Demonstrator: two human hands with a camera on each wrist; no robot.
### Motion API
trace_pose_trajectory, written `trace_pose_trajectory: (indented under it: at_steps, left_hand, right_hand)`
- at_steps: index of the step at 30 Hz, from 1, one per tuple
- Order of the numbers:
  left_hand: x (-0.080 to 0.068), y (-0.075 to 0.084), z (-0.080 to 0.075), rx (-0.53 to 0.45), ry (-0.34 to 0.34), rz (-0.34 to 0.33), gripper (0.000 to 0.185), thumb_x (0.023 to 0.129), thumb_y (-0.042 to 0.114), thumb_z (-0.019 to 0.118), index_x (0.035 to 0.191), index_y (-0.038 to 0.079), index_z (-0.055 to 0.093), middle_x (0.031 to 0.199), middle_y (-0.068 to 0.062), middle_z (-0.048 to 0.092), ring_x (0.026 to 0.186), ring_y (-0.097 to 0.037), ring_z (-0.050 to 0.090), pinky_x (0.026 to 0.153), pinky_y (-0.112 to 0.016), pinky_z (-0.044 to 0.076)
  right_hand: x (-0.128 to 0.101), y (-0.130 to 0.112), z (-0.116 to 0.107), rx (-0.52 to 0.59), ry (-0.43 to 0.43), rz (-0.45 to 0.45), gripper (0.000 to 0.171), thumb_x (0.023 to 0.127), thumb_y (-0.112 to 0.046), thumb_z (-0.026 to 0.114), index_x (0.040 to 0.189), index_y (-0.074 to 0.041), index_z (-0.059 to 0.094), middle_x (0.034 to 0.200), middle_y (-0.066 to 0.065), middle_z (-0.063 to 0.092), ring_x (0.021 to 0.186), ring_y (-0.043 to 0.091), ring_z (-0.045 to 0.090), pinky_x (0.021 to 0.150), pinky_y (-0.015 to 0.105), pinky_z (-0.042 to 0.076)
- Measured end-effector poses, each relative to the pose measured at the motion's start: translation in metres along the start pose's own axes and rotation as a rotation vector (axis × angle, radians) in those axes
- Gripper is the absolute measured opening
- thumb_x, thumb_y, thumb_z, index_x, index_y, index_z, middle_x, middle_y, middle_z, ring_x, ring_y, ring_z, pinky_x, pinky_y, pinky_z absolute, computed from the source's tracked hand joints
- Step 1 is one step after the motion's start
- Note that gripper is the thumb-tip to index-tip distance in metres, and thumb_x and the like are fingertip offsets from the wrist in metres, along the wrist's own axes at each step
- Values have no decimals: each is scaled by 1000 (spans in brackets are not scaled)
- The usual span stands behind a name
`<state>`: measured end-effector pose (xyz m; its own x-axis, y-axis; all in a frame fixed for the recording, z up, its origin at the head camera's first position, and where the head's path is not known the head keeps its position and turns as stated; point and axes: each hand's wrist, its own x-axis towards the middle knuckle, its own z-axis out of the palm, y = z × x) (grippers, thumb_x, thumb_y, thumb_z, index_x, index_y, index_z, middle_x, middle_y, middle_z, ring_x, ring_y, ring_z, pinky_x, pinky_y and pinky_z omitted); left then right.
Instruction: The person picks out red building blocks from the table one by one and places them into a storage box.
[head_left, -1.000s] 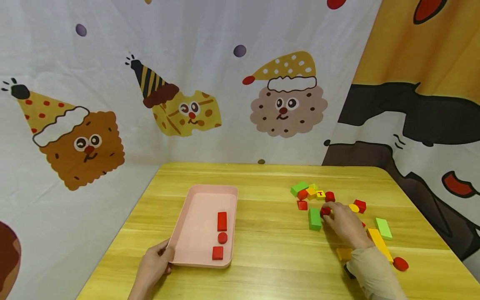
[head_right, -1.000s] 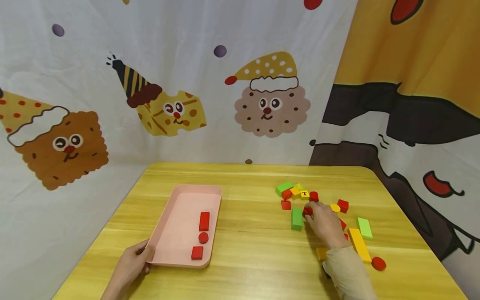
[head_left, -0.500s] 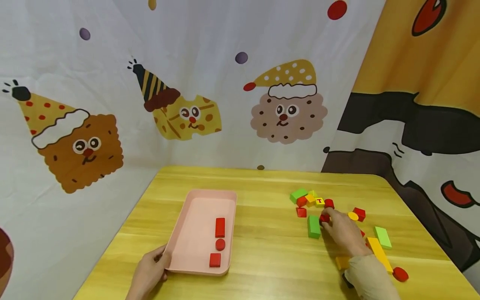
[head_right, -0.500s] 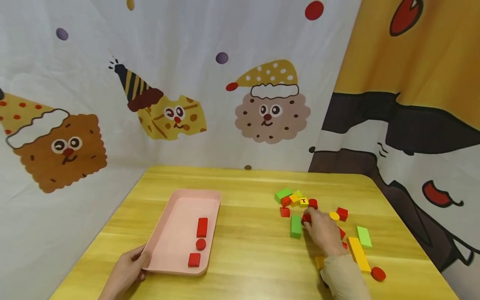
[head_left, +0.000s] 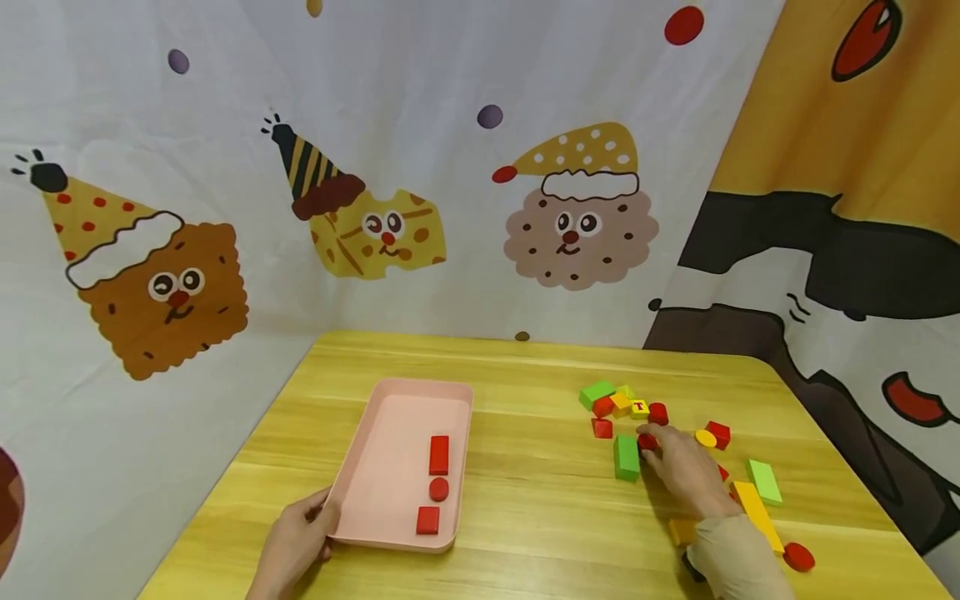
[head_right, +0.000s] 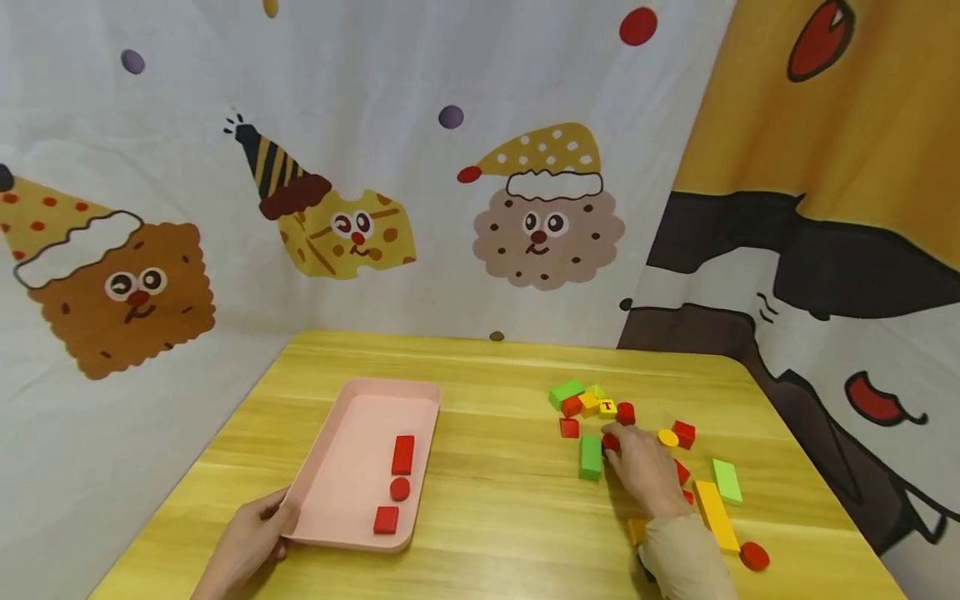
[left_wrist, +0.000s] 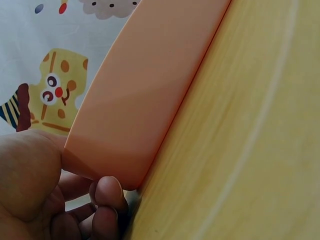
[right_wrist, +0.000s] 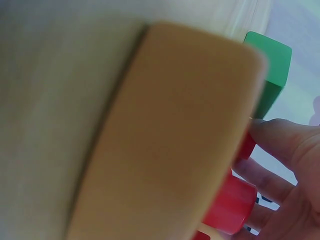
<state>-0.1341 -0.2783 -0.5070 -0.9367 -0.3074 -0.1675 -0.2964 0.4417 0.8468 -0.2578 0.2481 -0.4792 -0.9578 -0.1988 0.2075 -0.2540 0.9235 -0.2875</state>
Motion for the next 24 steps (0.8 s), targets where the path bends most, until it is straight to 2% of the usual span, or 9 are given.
trace_pose_trajectory:
  at_steps: [5, 11, 18, 24]
  left_hand:
    - [1, 0, 0, 2, -4, 12, 45, 96, 18, 54, 136, -3, 53, 74, -6, 58, 52, -20, 55, 47, -30, 47]
    - [-1, 1, -1, 16, -7, 33, 46, 96, 19, 54, 136, -5, 52, 73, -6, 57, 51, -20, 55, 47, -30, 47]
    - [-2, -1, -2, 3, 0, 10, 47, 96, 18, 53, 136, -7, 51, 76, -6, 57, 53, -20, 55, 48, -30, 48]
    - [0, -2, -1, -8, 0, 15, 47, 96, 18, 54, 135, -7, 51, 76, -6, 57, 54, -20, 55, 48, -30, 48]
  right_hand:
    - [-1, 1, 0, 5, -2, 0, 31, 84, -5, 73, 114, -3, 63, 103, 14, 66, 84, 29, 62, 75, 51, 52]
    - [-3, 2, -3, 12, -30, 51, 28, 87, -9, 72, 113, -4, 63, 102, 13, 67, 76, 24, 60, 62, 44, 51]
    - [-5, 0, -8, 15, -52, 73, 32, 88, -12, 72, 116, -1, 63, 103, 15, 67, 70, 21, 55, 59, 40, 49]
    - [-8, -8, -14, 38, -8, 68, 33, 88, -14, 72, 118, -4, 63, 102, 11, 67, 65, 18, 52, 56, 34, 45]
